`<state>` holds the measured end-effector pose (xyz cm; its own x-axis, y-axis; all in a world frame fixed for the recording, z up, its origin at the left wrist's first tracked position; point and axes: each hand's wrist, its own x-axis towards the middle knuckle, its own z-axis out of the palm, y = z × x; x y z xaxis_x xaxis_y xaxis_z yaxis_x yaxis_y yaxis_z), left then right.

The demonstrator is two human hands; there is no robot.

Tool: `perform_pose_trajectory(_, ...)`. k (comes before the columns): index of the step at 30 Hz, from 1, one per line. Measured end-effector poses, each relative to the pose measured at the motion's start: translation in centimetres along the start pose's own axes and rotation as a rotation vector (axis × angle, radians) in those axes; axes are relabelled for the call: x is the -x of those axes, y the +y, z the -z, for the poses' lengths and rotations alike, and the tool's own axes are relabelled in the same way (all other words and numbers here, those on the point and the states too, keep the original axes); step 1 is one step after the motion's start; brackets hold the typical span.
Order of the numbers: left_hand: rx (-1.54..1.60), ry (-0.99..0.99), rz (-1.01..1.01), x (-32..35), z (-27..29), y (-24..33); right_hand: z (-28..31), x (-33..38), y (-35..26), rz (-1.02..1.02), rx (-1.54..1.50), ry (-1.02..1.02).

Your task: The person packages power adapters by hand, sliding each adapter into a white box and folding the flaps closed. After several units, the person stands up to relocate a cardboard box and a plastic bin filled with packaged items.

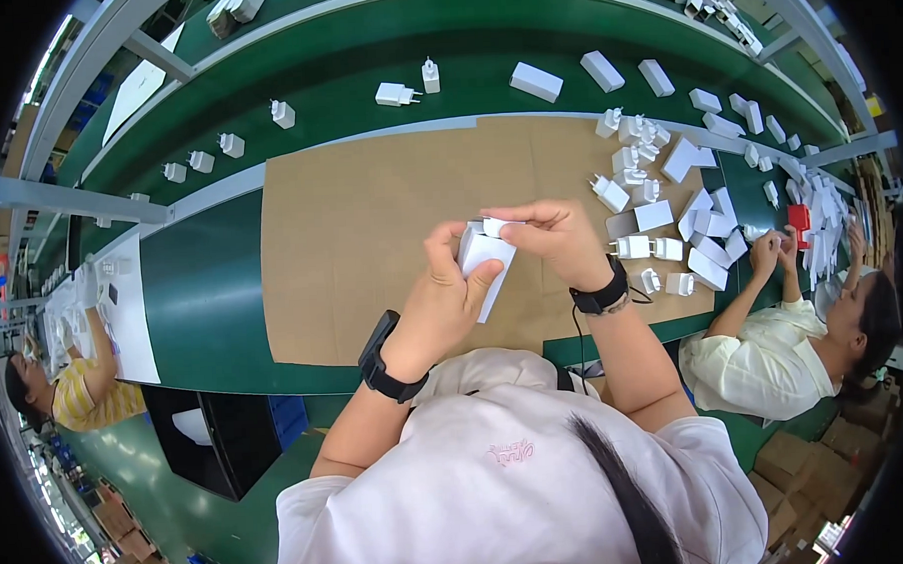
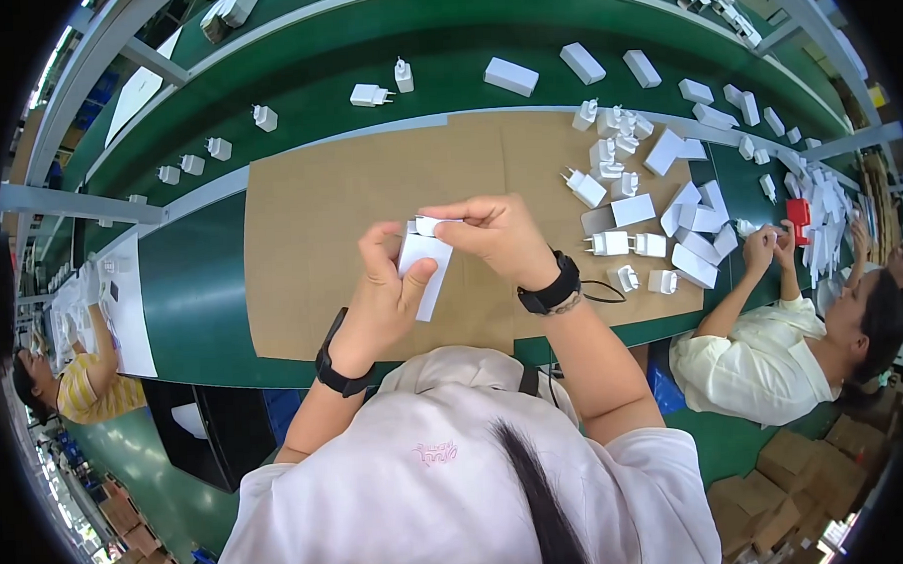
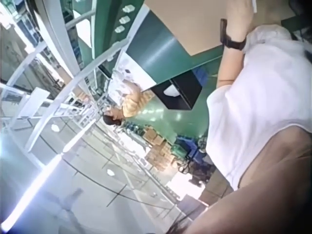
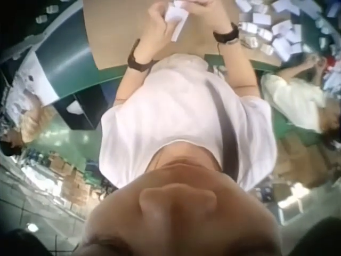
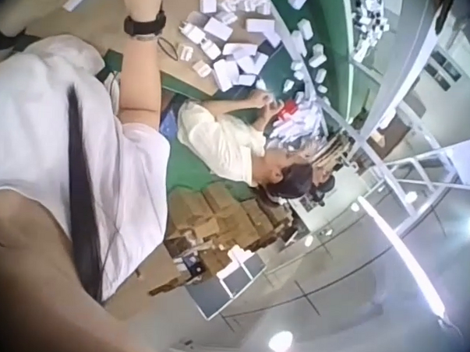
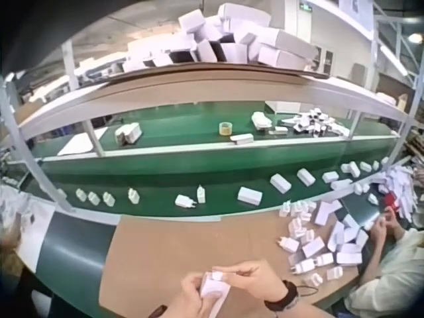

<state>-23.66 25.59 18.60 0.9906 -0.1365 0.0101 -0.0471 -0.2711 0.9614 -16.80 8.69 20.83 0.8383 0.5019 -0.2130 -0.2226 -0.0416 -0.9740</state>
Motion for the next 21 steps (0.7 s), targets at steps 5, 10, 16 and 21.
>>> perform_pose_trajectory(5,0.057,0.057,0.045,-0.7,0.2,-0.4,-0.9,0.2,1.7,0.191,0.000,-0.071)
perform_pose_trajectory(10,0.141,0.041,0.188,-1.2,0.9,-3.6,-0.2,-3.8,2.2,-0.094,-0.085,-0.146)
perform_pose_trajectory(16,-0.275,0.228,0.256,0.6,4.5,-10.3,10.6,-18.2,8.1,-0.184,0.074,0.363)
perform_pose_trajectory(21,-0.150,0.390,0.484,4.8,7.0,-13.4,15.4,-26.0,8.9,0.392,0.896,0.915)
